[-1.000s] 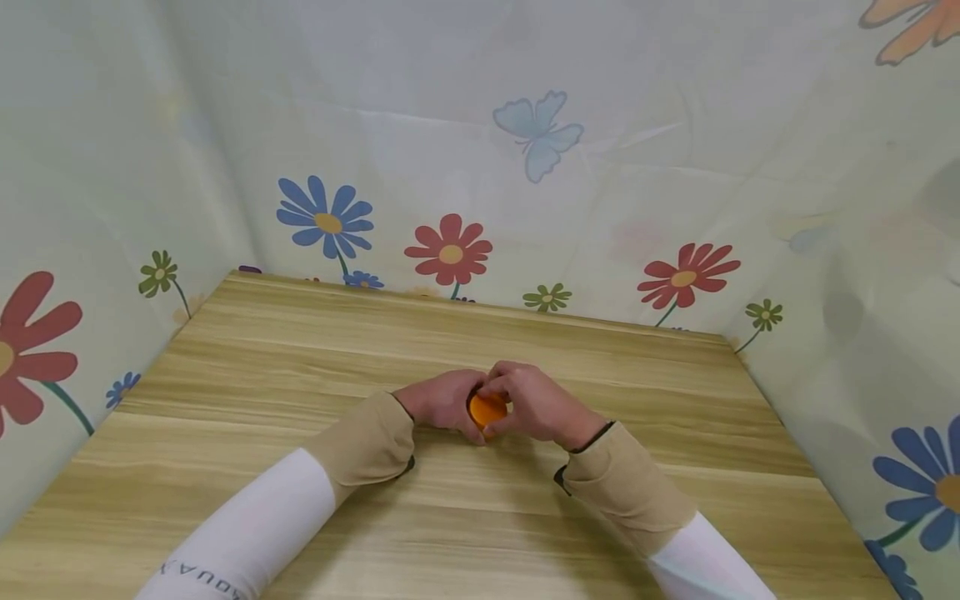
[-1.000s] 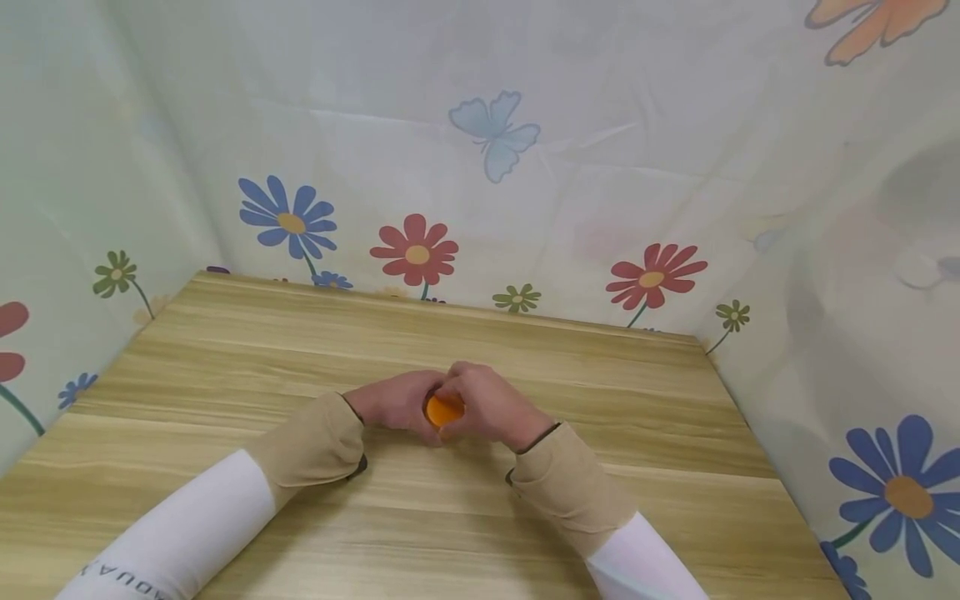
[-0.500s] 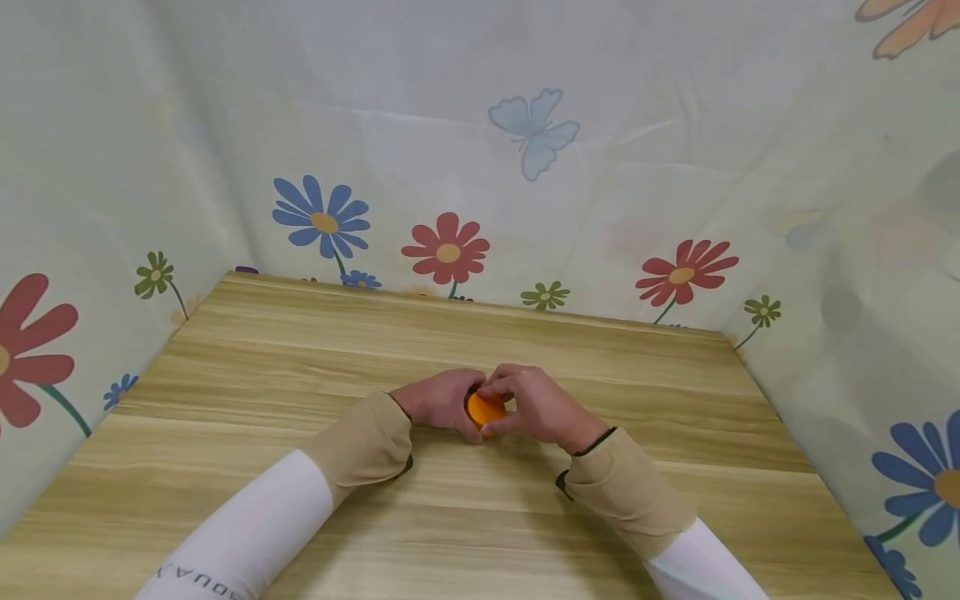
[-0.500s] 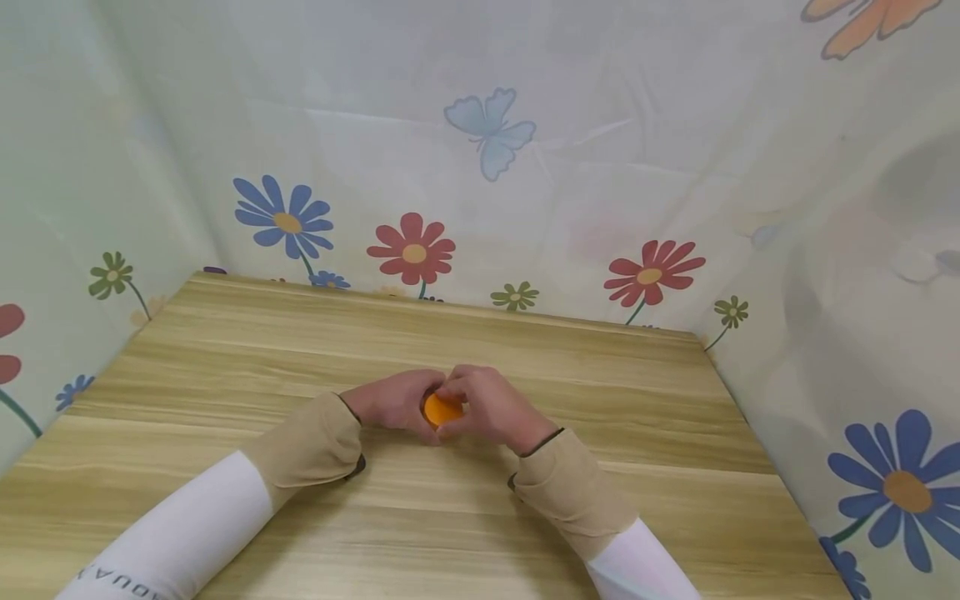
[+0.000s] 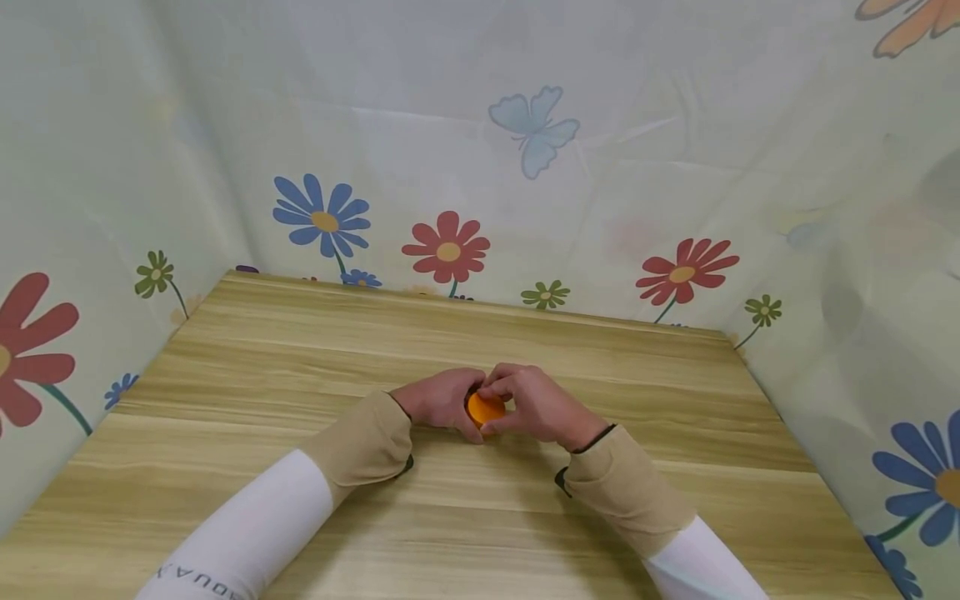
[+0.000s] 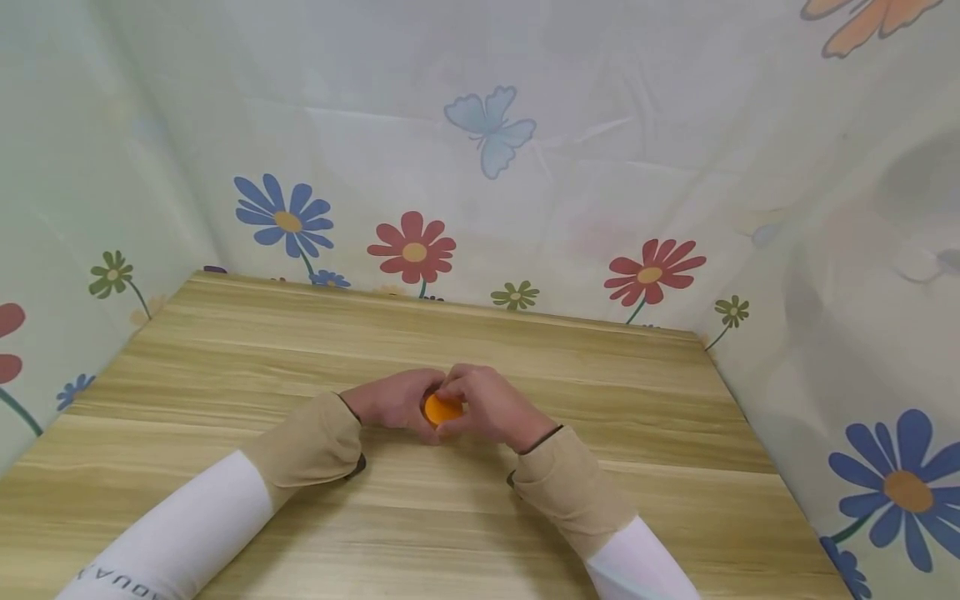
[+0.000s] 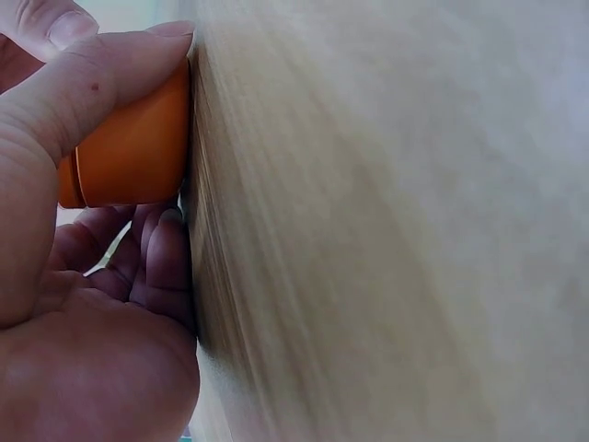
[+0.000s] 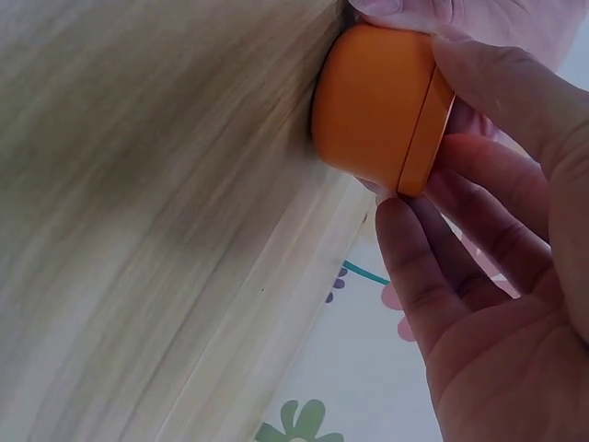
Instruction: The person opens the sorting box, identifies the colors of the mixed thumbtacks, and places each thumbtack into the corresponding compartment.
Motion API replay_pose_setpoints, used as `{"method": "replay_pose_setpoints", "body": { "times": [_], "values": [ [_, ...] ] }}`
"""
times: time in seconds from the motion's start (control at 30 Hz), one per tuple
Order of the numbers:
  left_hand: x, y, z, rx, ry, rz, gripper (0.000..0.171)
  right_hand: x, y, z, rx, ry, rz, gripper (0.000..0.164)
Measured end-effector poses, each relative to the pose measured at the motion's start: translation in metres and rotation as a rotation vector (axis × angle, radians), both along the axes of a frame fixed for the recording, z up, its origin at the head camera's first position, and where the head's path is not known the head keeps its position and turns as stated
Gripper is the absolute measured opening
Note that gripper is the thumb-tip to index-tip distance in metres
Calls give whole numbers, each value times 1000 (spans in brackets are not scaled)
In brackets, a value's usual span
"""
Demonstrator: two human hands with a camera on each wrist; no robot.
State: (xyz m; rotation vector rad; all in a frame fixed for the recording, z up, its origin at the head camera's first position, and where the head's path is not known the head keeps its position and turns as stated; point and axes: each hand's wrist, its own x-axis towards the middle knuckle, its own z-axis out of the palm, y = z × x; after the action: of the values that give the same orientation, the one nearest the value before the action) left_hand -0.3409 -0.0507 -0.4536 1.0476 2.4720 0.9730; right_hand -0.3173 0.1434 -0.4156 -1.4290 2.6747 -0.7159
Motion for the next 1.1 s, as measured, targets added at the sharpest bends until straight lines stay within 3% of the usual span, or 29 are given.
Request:
{"method": "replay_pose_setpoints", "body": {
  "times": [0.73,1.1],
  "values": [
    [4,2,3,-1,-19,21,53,-1,1,-3,-15,-33,9,40],
    [6,5,2,-16,-8,59,58,0,4,-5,-48,-153,-133,50]
  ]
}}
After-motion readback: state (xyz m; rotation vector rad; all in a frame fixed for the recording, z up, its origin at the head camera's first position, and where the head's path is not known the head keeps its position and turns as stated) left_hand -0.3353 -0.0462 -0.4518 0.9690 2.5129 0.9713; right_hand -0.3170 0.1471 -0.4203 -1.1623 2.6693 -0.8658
